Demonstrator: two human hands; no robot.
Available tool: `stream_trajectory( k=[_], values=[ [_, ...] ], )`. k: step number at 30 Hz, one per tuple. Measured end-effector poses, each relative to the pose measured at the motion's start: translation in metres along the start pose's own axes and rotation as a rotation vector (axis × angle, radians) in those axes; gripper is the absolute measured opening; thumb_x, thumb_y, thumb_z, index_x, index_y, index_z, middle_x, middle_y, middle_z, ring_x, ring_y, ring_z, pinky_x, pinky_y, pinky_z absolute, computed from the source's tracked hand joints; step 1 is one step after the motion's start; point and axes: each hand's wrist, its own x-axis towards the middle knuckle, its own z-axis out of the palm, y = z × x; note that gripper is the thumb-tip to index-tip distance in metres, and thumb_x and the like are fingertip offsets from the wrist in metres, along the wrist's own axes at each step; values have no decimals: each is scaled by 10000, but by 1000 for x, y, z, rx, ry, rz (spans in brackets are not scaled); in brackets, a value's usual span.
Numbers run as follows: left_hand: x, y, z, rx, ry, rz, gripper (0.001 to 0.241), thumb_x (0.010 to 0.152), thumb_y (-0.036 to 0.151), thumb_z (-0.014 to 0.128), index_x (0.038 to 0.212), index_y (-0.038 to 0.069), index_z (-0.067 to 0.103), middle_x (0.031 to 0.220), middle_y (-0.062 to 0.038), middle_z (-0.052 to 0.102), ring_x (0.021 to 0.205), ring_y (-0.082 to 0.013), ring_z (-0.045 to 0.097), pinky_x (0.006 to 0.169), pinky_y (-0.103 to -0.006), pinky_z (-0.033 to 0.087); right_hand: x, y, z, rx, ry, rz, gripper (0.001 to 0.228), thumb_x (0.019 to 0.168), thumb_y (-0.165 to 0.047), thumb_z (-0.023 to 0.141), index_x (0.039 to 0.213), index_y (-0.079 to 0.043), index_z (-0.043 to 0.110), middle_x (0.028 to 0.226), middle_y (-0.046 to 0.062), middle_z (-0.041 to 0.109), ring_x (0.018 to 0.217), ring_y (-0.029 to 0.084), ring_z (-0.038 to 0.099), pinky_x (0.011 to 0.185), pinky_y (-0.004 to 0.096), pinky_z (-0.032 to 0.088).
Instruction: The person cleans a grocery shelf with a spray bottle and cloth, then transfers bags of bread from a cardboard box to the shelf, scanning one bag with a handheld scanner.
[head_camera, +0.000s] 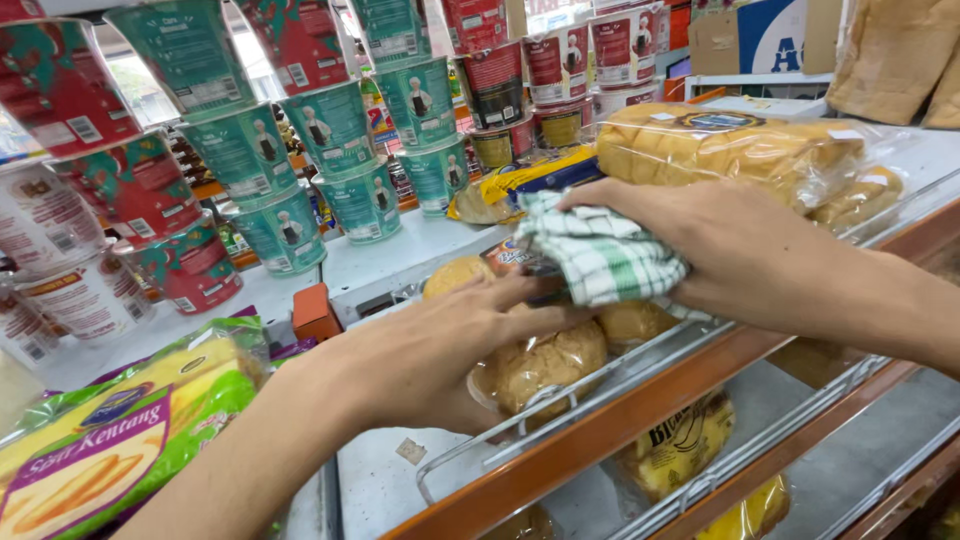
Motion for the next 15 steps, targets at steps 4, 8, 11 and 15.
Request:
stream_trajectory(
  k=[4,8,11,15],
  values=[
    [-8,4,-2,-262,-48,-92,879,787,199,798,1588,242,438,1629,-183,387,1412,-371,444,1079,-442,426,0,17,1,210,-28,36,880,750,-205,805,1558,-231,456,1081,108,770,930,264,758,758,417,569],
    [-13,7,-11,-351,-27,-136,712,917,124,662,1570,259,412,1593,-137,474,1370,-344,535,1108,-431,443,6,27,-8,170,138,-65,682,779,-208,790,1423,-172,568,1120,111,776,949,254,769,800,395,580],
    [-15,6,-15,-371,61,-96,653,970,53,596,1574,230,421,1586,-152,504,1384,-361,551,1087,-423,473,5,35,-16,119,341,-182,653,820,-220,783,1425,-100,569,1179,128,748,976,250,750,825,377,578],
    [-16,-1,-12,-313,180,-96,626,951,-18,566,1533,194,481,1579,-175,503,1387,-376,551,1063,-407,500,-4,35,-27,187,435,-37,502,949,-189,691,1434,-121,576,1151,100,746,960,215,743,823,353,574]
  ],
)
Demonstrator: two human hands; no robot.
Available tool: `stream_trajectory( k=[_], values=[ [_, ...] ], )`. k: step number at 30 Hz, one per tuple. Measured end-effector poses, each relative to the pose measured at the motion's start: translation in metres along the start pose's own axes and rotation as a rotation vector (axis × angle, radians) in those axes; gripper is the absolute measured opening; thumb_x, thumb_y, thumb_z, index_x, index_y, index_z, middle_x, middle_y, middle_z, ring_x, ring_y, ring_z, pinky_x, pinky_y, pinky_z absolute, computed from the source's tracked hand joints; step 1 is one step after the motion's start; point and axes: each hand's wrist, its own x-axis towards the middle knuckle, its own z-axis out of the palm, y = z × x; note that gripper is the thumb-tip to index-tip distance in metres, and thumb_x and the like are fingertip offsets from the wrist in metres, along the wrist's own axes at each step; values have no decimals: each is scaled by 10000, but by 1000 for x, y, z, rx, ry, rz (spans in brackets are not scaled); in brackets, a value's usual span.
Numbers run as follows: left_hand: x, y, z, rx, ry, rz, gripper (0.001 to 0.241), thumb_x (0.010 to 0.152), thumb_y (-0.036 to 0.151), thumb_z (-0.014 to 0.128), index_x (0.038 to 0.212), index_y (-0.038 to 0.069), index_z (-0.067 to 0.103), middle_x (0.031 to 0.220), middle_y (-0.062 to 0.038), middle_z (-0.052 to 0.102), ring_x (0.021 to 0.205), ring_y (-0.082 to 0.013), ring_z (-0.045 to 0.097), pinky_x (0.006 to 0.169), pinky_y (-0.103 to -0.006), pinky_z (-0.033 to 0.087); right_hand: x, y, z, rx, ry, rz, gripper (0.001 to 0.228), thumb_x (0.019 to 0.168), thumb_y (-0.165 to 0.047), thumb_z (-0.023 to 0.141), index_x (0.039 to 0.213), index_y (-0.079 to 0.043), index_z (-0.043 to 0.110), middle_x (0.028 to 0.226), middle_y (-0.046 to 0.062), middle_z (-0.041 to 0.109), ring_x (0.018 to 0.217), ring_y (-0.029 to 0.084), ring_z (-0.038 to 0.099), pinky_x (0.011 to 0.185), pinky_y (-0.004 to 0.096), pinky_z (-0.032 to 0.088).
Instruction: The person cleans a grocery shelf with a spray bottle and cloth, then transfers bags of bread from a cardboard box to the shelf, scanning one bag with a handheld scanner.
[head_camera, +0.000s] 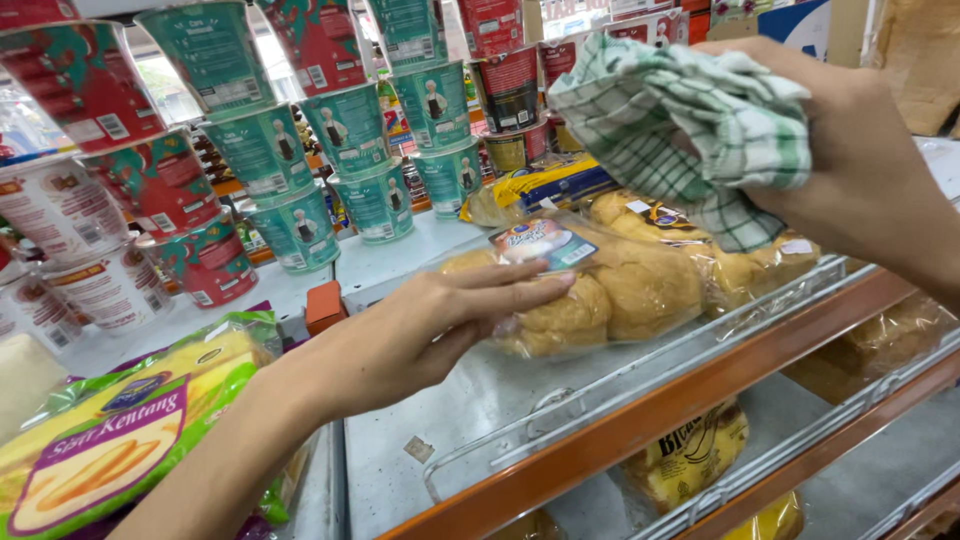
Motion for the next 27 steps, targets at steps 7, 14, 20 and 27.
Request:
stream_trajectory(
  k=[7,14,20,27],
  values=[
    [7,-3,-10,25,383,-170,455,1036,-12,505,1447,162,595,1146,-132,768,945,-165,724,859,-288,559,6,-17,17,-97,-22,-386,837,806,-191,764,1569,-182,420,1257,164,697,1006,313,722,831,419,574],
    [9,2,-12,-2,460,-318,405,1049,14,456,1400,125,625,905,-110,640,738,-139,522,672,-271,470,23,-21,29,-331,-301,-302,1110,605,-577,877,1570,-291,409,1082,108,670,726,291,682,526,425,532],
    [-11,-9,-18,-99,306,-97,821,922,99,606,1618,45,172,1521,-189,476,1345,-294,527,1098,-382,422,36,-15,33,-257,-229,-414,902,626,-432,877,1449,-293,535,865,30,689,766,242,713,580,401,566],
    [-1,-19,-4,-19,439,-141,1219,703,225,957,1622,56,176,1504,-184,574,1352,-286,628,1146,-389,493,31,-11,37,-99,-81,-556,719,680,-355,855,1342,-223,607,1056,22,719,884,231,710,712,395,556]
  ],
)
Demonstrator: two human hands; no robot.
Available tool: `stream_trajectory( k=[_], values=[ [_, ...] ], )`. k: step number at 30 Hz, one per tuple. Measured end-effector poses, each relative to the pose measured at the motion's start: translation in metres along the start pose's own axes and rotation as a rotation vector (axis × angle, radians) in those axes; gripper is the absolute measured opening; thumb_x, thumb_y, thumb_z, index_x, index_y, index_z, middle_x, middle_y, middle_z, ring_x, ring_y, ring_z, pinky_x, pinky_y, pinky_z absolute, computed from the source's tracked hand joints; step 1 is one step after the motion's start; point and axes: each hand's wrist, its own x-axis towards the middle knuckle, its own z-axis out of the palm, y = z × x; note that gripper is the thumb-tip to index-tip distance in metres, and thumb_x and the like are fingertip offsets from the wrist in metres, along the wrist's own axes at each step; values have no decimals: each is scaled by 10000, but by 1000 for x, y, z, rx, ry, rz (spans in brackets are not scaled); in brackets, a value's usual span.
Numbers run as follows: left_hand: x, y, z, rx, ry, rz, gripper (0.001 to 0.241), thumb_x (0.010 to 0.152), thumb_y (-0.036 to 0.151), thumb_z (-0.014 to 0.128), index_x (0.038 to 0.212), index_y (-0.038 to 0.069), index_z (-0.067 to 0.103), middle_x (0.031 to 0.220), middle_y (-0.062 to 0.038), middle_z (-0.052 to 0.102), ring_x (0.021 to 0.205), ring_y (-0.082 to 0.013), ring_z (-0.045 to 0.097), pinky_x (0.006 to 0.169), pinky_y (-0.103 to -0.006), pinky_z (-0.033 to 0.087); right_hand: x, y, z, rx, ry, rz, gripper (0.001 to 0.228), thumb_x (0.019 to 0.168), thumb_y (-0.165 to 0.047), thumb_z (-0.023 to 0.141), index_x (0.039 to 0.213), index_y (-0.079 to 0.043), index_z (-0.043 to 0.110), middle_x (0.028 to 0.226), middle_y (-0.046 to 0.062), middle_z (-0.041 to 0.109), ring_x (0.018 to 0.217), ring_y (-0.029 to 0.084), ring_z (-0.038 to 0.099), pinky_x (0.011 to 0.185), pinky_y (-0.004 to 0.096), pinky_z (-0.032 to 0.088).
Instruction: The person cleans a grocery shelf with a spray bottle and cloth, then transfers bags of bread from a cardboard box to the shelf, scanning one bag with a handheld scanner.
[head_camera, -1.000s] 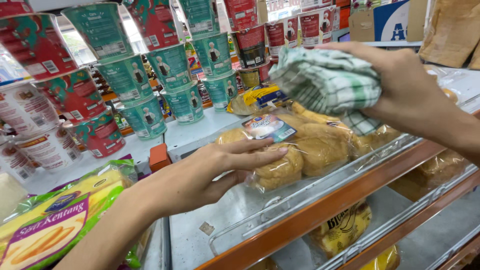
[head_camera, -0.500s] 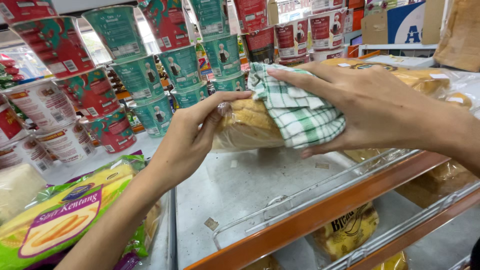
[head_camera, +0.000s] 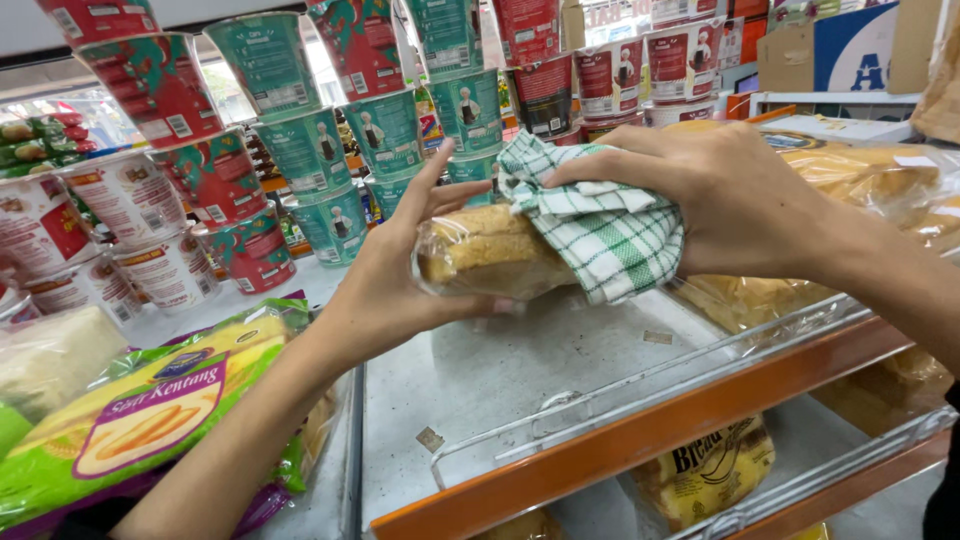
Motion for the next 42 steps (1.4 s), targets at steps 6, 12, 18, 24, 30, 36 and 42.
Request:
stream_trajectory(
  k=[6,12,18,24,30,36,42],
  values=[
    [4,36,-10,220,34,136,974,720,365,919,1486,32,418,1302,-154,692,1213,-270,686,1026,-395,528,0,-4,1,25,49,65,730,679,-308,883,1347,-167,623,1105,56,728,888,261,710,735,397,558],
    [10,56,9,846,81,191,563,728,378,885,1081,26,623,1027,-116,677,972,-287,681,791,-418,544,4,-21,8,73,163,99,646,724,-232,867,1318,-127,637,1178,84,725,964,282,725,802,372,577],
    [26,33,32,1051,-126,31,543,692,467,880,957,49,656,978,-78,673,1008,-260,659,794,-398,542,8,-31,13,83,232,114,675,692,-307,920,1272,-107,638,1107,108,721,916,277,726,771,384,572],
    [16,33,27,970,28,160,646,617,375,890,1090,12,643,938,-86,693,889,-274,671,697,-414,537,-17,36,-9,412,25,273,591,757,-209,785,1318,-116,627,1136,88,740,975,218,740,830,354,590],
    [14,43,-11,948,250,32,579,722,363,910,1114,42,630,955,-101,697,895,-270,678,681,-409,528,-47,64,-23,257,-533,655,580,742,-205,817,1300,-241,666,1128,34,764,973,198,735,843,372,599],
    [5,57,-40,1051,400,146,622,765,260,909,1250,21,602,1078,-109,686,971,-290,658,738,-410,515,2,33,45,290,-435,365,607,715,-123,814,1281,-310,702,1184,12,769,971,224,734,868,411,581],
    [6,55,-28,1039,394,103,641,755,271,910,1266,26,611,1055,-94,677,966,-285,659,746,-415,523,26,4,131,208,-595,215,805,695,111,606,1417,-246,598,1294,112,658,1094,347,670,960,450,518]
  ],
)
